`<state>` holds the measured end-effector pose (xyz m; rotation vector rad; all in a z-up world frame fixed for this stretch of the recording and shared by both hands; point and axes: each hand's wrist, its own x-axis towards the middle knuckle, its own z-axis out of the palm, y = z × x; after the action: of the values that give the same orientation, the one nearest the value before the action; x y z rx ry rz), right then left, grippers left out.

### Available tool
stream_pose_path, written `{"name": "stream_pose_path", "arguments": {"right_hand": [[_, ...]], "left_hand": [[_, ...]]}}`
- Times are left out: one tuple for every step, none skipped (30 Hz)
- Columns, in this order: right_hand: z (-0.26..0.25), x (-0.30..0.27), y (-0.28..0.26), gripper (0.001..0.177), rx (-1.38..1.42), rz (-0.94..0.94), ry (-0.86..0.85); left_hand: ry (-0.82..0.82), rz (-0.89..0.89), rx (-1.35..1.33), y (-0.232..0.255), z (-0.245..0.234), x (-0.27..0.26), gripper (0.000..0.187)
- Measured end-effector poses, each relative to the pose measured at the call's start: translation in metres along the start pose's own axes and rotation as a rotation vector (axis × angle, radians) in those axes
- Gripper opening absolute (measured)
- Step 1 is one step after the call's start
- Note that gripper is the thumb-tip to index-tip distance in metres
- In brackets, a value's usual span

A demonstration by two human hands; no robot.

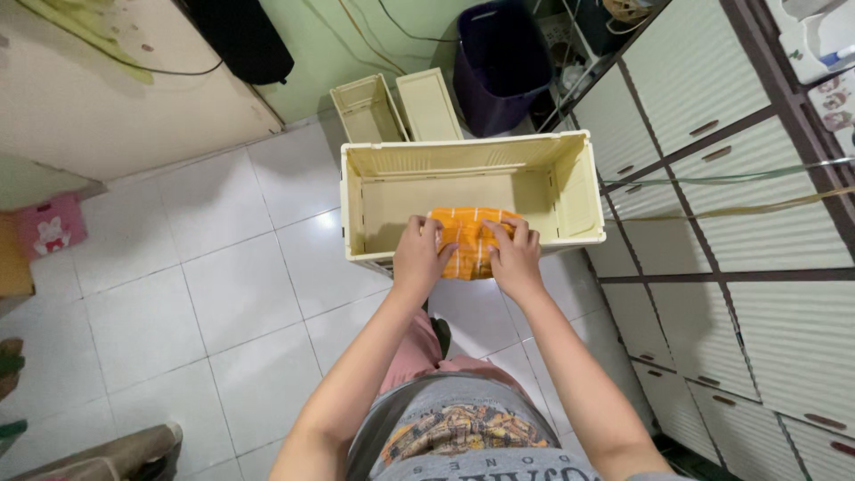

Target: The person wipes the interior and exterior surfaces of several beige plastic storage crates using an orange cloth. They handle each crate one at a time, wiping inside and outside, then stack them together.

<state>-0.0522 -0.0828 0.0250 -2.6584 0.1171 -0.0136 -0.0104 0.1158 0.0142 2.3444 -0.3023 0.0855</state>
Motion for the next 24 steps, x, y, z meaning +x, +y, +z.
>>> {"name": "stream_pose_path", "arguments": {"right_hand": [[0.005,-0.005,0.0,0.045,-0.147,-0.011,-0.037],[0.01,-0.011,0.0,0.044,-0.195,-0.014,-0.039],[0.013,-0.01,0.001,0.043,-0.246,-0.019,-0.029],[0.015,-0.009,0.001,0.041,-0.296,-0.024,-0.018],[0.014,-0.01,0.002,0.046,-0.291,0.002,-0.054],[0.013,-0.01,0.002,0.05,-0.286,0.027,-0.089],[0.01,-0.013,0.002,0.055,-0.284,0.055,-0.125],[0.008,-0.015,0.0,0.059,-0.272,0.053,-0.097],[0.006,-0.018,-0.003,0.063,-0.261,0.048,-0.07],[0.003,-0.019,-0.006,0.067,-0.25,0.044,-0.043],[0.001,-0.019,-0.01,0.067,-0.257,0.016,-0.036],[-0.002,-0.018,-0.015,0.067,-0.264,-0.013,-0.029],[-0.004,-0.015,-0.022,0.068,-0.27,-0.045,-0.022],[-0.004,-0.012,-0.029,0.066,-0.255,-0.054,-0.031],[-0.003,-0.006,-0.037,0.065,-0.24,-0.068,-0.042],[0.0,0.001,-0.046,0.063,-0.224,-0.081,-0.054],[0.005,0.005,-0.057,0.061,-0.141,-0.119,-0.069],[0.012,0.012,-0.067,0.059,-0.058,-0.155,-0.086],[0.023,0.023,-0.078,0.058,0.031,-0.196,-0.099],[0.036,0.034,-0.089,0.057,0.119,-0.165,-0.185],[0.05,0.04,-0.102,0.056,0.206,-0.122,-0.27],[0.065,0.048,-0.114,0.055,0.292,-0.079,-0.356],[0.08,0.056,-0.121,0.054,0.27,-0.07,-0.373],[0.096,0.064,-0.128,0.053,0.247,-0.061,-0.39]], "left_hand": [[0.02,0.103,0.114,-0.001,-0.001,-0.005,0.044],[-0.021,0.094,0.164,-0.001,-0.001,-0.012,0.042],[-0.054,0.094,0.212,-0.002,0.0,-0.01,0.041],[-0.087,0.094,0.261,-0.002,-0.001,-0.009,0.039],[-0.086,0.097,0.265,-0.001,0.0,-0.008,0.044],[-0.084,0.1,0.269,-0.001,-0.002,-0.007,0.048],[-0.084,0.103,0.269,-0.001,-0.004,-0.008,0.053],[-0.052,0.112,0.253,-0.001,-0.007,-0.009,0.054],[-0.019,0.119,0.237,-0.002,-0.012,-0.01,0.055],[0.013,0.127,0.221,-0.003,-0.017,-0.011,0.056],[0.024,0.098,0.187,-0.006,-0.023,-0.012,0.054],[0.035,0.07,0.152,-0.01,-0.03,-0.013,0.051],[0.048,0.039,0.12,-0.016,-0.037,-0.013,0.048],[0.079,0.022,0.095,-0.024,-0.045,-0.014,0.046],[0.113,0.0,0.073,-0.035,-0.053,-0.015,0.043],[0.147,-0.021,0.05,-0.049,-0.058,-0.016,0.041],[0.178,-0.076,0.012,-0.066,-0.062,-0.018,0.039],[0.21,-0.13,-0.026,-0.087,-0.063,-0.017,0.036],[0.248,-0.182,-0.058,-0.111,-0.063,-0.014,0.034],[0.273,-0.284,-0.201,-0.136,-0.059,-0.01,0.034],[0.289,-0.383,-0.347,-0.162,-0.052,-0.007,0.035],[0.307,-0.48,-0.493,-0.189,-0.045,-0.004,0.036],[0.239,-0.603,-0.613,-0.214,-0.032,-0.003,0.037],[0.17,-0.726,-0.733,-0.236,-0.016,-0.002,0.038]]}}
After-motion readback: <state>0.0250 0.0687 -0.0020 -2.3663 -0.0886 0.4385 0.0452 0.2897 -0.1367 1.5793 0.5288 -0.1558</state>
